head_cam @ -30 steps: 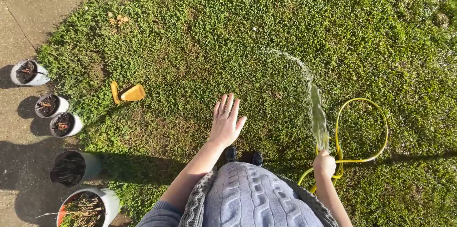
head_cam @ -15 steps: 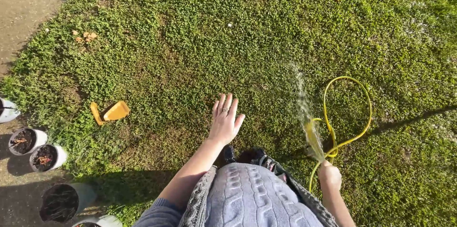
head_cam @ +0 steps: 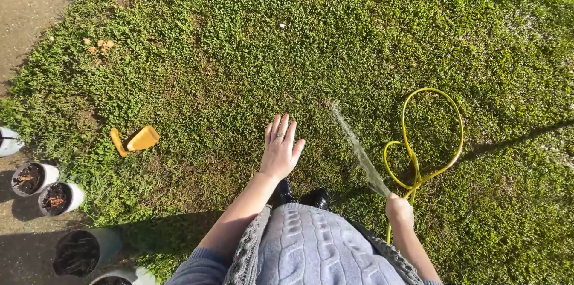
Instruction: The person waters a lawn using a yellow garden hose, moving the hose back and forth to cover different areas. The person walks across the grass, adjusting the hose position to ensure even coverage while avoiding potted plants along the edge.
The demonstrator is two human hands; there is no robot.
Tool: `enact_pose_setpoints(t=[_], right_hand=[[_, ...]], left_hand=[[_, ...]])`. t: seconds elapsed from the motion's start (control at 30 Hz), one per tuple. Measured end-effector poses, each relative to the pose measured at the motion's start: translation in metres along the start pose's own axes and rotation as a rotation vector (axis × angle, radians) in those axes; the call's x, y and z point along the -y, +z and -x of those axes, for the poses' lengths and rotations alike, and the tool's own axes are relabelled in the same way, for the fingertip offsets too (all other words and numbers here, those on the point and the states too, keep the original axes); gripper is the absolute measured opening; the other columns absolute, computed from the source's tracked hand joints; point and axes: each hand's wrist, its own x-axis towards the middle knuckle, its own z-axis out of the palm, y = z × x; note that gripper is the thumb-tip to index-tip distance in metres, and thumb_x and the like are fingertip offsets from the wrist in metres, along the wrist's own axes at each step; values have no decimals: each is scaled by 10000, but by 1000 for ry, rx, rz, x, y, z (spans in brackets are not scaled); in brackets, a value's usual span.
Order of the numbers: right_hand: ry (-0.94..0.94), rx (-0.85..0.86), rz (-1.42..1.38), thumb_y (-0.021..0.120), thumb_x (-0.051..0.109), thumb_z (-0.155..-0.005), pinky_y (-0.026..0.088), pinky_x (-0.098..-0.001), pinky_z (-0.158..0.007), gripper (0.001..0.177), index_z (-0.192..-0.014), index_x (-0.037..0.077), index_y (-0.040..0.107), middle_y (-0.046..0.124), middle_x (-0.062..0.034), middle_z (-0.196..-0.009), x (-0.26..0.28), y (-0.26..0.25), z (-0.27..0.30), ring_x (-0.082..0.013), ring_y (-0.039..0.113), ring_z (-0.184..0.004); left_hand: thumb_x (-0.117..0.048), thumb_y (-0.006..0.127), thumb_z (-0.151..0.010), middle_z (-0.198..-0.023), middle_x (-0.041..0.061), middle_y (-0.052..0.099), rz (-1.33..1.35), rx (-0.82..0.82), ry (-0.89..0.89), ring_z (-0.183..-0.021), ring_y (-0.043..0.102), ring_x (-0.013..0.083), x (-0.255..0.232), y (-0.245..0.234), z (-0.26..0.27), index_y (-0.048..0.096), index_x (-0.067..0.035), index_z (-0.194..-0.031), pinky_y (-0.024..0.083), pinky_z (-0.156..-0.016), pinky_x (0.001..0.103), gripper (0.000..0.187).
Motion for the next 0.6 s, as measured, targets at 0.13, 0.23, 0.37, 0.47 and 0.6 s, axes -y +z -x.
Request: enact_pose_setpoints(t=[0.13, 0.23, 0.37, 0.47, 0.6], right_hand=[[-99, -68, 115, 374, 446, -1029, 534, -541, -924, 657, -1235, -68, 728, 741, -283, -1149, -22, 19, -39, -412, 702, -1121], [-83, -56, 75, 368, 377, -1075, 542, -532, -914, 599, -1247, -88, 704, 731, -301, -1099, -23, 26, -51, -425, 713, -1046], [-105, -31, 87, 371, 397, -1079, 526, -542, -952, 617, -1238, -100, 701, 724, -305, -1137, -26, 25, -52, -422, 695, -1115], [-128, -9, 131, 339, 397, -1068, 502, -539, -1007, 646, -1246, -108, 700, 711, -317, -1205, -28, 21, -51, -427, 666, -1188], [-136, -1, 185, 340, 433, -1013, 484, -528, -1038, 684, -1241, -88, 721, 699, -299, -1284, -30, 21, -66, -411, 642, -1240]], left_hand=[[-586, 227, -1039, -1651, 167, 214, 66, 138, -121, -1544, 91, 314, -15, -16, 2, 426, -66, -1491, 44, -1236, 486, 717], [-575, 240, -1042, -1649, 173, 221, 61, 127, -131, -1540, 112, 321, -19, -16, 4, 426, -58, -1491, 53, -1235, 485, 709], [-582, 240, -1040, -1640, 184, 237, 54, 105, -146, -1534, 127, 334, -20, -15, 6, 437, -56, -1481, 65, -1232, 493, 715], [-575, 256, -1041, -1636, 183, 249, 34, 83, -151, -1533, 137, 334, -19, -14, 7, 447, -59, -1476, 72, -1229, 492, 701], [-570, 267, -1045, -1637, 177, 257, 2, 60, -155, -1535, 138, 331, -18, -11, 9, 455, -59, -1474, 70, -1229, 485, 693]])
